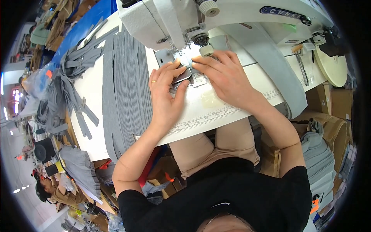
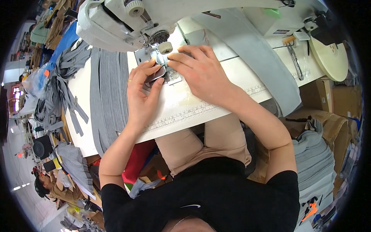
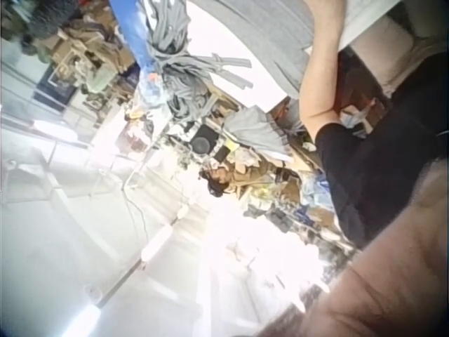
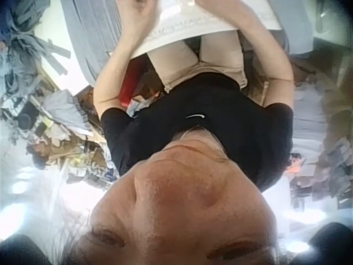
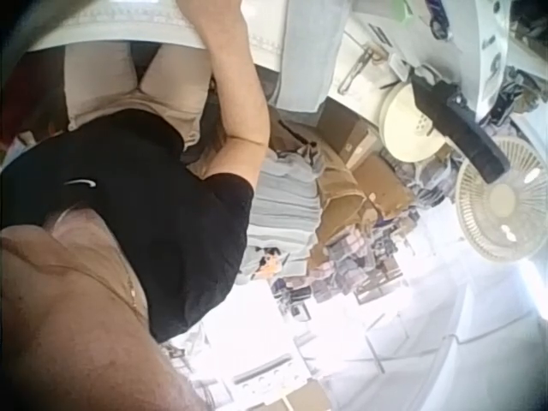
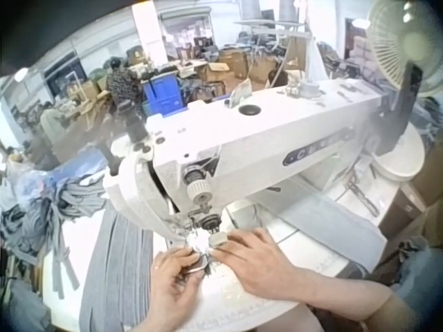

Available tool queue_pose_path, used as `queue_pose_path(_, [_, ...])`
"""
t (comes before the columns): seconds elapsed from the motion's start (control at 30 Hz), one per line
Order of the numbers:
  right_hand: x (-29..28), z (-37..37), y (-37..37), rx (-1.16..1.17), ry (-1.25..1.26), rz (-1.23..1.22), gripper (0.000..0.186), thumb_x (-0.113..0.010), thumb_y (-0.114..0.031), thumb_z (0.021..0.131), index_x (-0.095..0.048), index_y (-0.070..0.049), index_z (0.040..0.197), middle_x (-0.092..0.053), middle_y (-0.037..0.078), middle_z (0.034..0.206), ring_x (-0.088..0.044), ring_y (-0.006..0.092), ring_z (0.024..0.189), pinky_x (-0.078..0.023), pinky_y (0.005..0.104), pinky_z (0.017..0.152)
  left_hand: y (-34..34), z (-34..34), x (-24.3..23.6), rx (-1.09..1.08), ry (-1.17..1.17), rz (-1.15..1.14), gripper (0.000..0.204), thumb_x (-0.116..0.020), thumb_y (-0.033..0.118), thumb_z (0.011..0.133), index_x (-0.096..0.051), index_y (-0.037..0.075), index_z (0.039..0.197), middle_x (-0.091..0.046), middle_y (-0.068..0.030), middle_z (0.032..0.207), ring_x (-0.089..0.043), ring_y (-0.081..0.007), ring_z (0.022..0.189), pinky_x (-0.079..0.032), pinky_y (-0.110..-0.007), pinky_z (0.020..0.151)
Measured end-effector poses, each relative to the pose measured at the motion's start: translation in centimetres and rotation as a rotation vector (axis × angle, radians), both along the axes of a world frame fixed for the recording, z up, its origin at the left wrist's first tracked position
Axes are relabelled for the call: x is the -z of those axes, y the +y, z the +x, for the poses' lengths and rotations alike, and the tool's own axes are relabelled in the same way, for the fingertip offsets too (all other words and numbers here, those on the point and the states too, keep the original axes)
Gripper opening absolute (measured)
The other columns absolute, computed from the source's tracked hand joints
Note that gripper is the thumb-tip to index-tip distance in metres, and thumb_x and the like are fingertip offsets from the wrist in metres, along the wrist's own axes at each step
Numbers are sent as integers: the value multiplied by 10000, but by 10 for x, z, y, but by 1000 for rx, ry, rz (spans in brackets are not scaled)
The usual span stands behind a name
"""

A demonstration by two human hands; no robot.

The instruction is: The recorder is using an industrial sewing machine to sew together strips of gray fabric, occasionally aligning zippers and other components.

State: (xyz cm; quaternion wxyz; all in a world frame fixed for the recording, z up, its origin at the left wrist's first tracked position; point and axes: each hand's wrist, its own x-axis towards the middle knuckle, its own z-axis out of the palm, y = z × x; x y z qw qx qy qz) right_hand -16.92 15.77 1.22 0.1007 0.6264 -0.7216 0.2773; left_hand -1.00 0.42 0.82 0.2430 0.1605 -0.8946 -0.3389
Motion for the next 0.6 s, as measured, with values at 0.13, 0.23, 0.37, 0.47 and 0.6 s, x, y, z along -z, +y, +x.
queue_pose_path(0.13, [2,1,-1,13,15,2,370,-650,-4,847,-688,-49,1212,-652,32,1312,-550,259,1290,-402,449,1071,1,0,2,-11,-8,109,319,-746,13,888,-693,21,1203,-598,-133,1410,-542,-315,1314,-425,-404,1120])
queue_pose_path(0.23, [2,0,0,11,10,12,393,-640,-2,858,-682,-60,1244,-647,43,1339,-541,294,1264,-386,469,1087,0,-2,4,5,1,60,348,-749,14,886,-671,29,1225,-568,-138,1431,-546,-294,1291,-441,-385,1103])
queue_pose_path(0.37, [1,1,2,15,16,11,429,-640,-1,854,-676,-73,1275,-644,62,1350,-532,332,1249,-373,493,1103,4,-3,1,-24,-14,-38,348,-749,9,881,-658,32,1216,-581,-137,1417,-538,-277,1282,-455,-378,1082])
queue_pose_path(0.47, [-1,2,4,43,32,-13,432,-649,-5,842,-678,-73,1268,-647,61,1334,-543,335,1249,-384,492,1096,4,-5,-1,-28,-36,-141,333,-748,19,880,-650,39,1198,-594,-138,1405,-522,-281,1292,-425,-391,1091])
queue_pose_path(0.6, [-5,4,7,63,41,-24,371,-657,-9,840,-696,-46,1207,-659,62,1319,-552,268,1315,-393,459,1095,4,-4,2,-28,-27,-36,341,-745,55,878,-636,52,1201,-597,-146,1407,-506,-324,1322,-302,-463,1157])
